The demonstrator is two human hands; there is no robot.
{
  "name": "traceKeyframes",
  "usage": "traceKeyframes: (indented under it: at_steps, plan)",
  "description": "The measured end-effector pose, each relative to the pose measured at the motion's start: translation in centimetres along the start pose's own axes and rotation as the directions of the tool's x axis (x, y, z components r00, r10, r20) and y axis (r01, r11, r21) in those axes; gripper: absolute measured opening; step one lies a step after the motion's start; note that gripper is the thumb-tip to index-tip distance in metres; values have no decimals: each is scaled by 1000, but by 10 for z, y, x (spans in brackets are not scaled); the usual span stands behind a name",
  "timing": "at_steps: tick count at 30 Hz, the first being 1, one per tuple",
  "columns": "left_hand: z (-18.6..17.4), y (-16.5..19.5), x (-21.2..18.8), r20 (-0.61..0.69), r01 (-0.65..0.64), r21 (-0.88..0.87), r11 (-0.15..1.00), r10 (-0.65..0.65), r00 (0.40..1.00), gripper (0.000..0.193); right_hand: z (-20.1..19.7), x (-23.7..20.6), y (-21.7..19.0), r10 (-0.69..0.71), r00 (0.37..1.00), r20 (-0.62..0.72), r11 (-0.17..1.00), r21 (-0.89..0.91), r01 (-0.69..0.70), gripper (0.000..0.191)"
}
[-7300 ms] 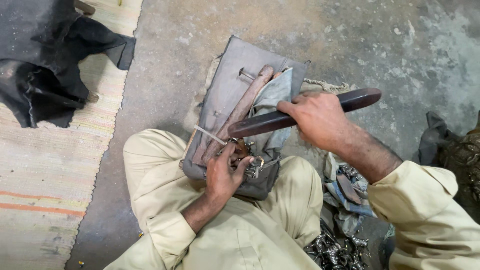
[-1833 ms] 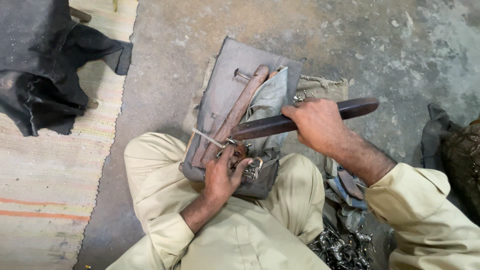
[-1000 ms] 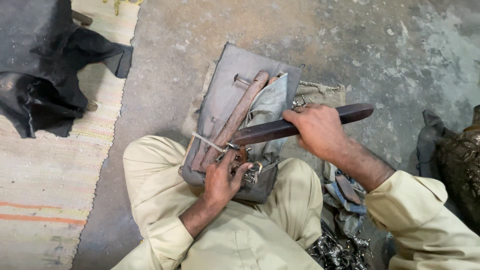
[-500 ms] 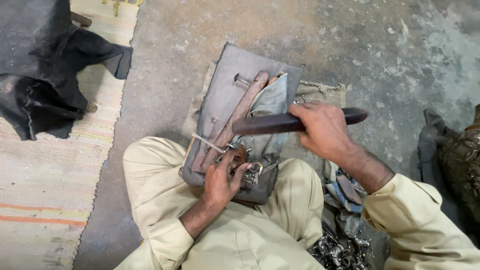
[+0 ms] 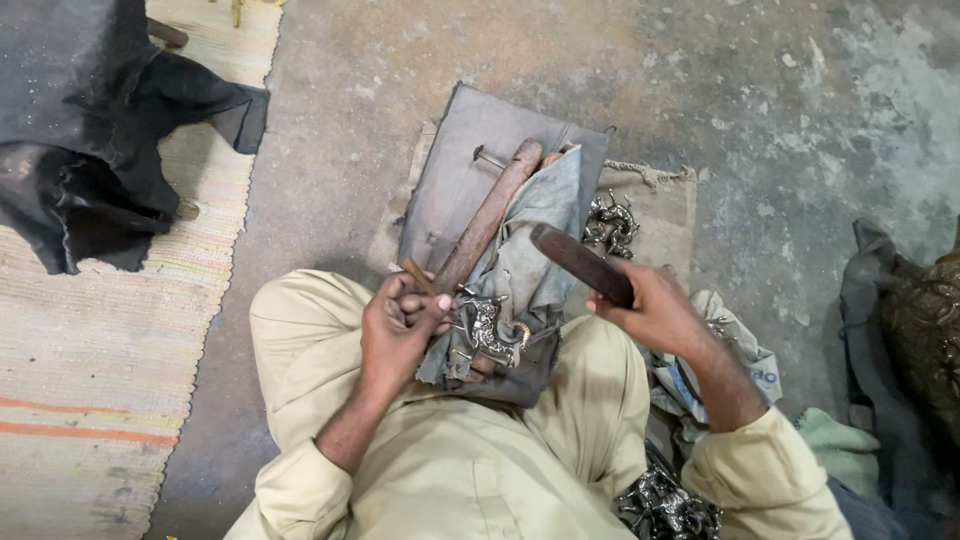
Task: The person sits cross-legged on the floor and repeatedly hammers small metal pieces held in a wooden clamp. The person uses a hammer to strike the metal parts, adjusting their position between strikes.
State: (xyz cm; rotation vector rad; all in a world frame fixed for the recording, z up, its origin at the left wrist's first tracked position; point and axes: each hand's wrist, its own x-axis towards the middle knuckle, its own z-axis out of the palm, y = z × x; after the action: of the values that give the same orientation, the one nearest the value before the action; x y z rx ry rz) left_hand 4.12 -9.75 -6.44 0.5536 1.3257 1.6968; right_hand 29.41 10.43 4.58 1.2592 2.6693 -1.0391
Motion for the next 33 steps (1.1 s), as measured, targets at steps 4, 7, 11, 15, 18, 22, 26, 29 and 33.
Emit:
traceKeyframes:
  at_steps: [4, 7, 11, 15, 18, 22, 26, 29, 33]
  plan:
    - [-12, 20, 14, 153, 3, 110, 994, -20, 988, 36, 50, -13, 42, 26, 993, 113, 880, 468, -76, 21]
    - [-5, 38, 28, 374, -113, 317, 942, -15, 927, 38, 68, -22, 63, 88, 981, 170, 864, 477, -161, 21]
    - [14, 55, 51, 633, -371, 510, 776, -47, 772, 43, 77, -30, 67, 55, 990, 128, 848, 518, -114, 26]
    - [19, 63, 59, 743, -568, 505, 650, 7, 669, 48, 75, -35, 56, 35, 996, 87, 864, 497, -74, 30]
    - [20, 65, 59, 768, -598, 492, 632, 7, 640, 47, 67, -37, 42, 199, 975, -103, 973, 140, -184, 38]
    - [23, 66, 56, 764, -611, 508, 607, 10, 645, 43, 55, -34, 19, 33, 926, -377, 984, 177, 37, 34]
    - [25, 68, 55, 760, -642, 572, 511, -36, 649, 43, 28, -35, 4, -103, 924, -369, 960, -280, -5, 41]
    - [26, 69, 55, 748, -607, 611, 508, -117, 654, 37, 16, -30, -4, -181, 937, -297, 922, -383, 57, 46]
    - [27, 68, 55, 773, -650, 550, 525, -27, 633, 43, 13, -26, -9, 238, 923, -302, 959, -77, -273, 33]
